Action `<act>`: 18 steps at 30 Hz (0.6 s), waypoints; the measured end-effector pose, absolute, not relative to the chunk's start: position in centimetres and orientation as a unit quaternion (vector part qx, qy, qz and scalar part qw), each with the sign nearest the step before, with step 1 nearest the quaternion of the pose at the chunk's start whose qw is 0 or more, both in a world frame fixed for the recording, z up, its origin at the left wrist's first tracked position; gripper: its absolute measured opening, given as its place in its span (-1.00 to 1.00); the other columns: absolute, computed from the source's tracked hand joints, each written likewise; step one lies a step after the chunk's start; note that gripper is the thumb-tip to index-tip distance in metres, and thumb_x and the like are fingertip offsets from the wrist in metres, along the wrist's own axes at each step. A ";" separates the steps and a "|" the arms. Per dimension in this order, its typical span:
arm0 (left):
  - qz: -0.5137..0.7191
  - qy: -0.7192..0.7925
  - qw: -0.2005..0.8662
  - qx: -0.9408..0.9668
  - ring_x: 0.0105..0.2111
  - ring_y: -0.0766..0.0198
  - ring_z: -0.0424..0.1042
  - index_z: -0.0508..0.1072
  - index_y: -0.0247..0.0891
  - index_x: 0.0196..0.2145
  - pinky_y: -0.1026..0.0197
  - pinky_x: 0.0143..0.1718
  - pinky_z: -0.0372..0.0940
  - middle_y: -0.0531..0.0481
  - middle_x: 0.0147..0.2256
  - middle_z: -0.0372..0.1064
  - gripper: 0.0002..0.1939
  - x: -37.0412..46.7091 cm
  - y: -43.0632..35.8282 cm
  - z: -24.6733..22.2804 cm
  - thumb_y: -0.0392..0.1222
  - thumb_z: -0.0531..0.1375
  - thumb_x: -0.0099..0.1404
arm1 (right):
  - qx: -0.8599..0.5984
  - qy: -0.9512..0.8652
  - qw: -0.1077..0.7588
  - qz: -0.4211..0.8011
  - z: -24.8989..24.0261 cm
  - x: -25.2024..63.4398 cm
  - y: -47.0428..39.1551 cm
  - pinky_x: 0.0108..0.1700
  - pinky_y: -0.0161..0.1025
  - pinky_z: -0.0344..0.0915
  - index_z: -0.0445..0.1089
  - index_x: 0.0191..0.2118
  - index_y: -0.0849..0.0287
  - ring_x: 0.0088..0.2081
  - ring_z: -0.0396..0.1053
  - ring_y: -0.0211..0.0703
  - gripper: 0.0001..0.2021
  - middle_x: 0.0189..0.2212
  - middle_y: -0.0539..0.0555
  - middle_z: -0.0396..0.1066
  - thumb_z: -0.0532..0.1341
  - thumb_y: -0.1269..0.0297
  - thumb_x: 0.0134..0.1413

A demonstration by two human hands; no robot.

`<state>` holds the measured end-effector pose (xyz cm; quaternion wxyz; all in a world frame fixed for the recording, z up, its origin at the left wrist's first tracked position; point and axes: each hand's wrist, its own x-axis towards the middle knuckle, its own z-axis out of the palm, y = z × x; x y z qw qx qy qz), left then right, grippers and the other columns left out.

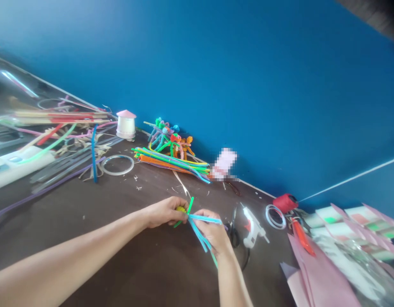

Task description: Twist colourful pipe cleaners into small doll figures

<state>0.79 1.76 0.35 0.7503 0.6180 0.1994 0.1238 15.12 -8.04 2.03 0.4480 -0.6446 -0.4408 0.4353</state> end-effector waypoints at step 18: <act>0.158 0.272 0.686 0.656 -0.63 0.44 0.14 0.30 -0.32 -0.43 0.39 -0.64 0.02 0.10 -0.58 0.25 -0.84 1.0 1.5 0.6 -0.22 0.10 -0.04 | -0.673 -0.443 0.456 0.378 1.6 14.5 -8.1 -0.48 -0.36 0.12 0.40 -0.54 0.25 -0.59 0.13 -0.33 -0.77 -0.67 -0.07 0.24 0.19 0.17 -0.11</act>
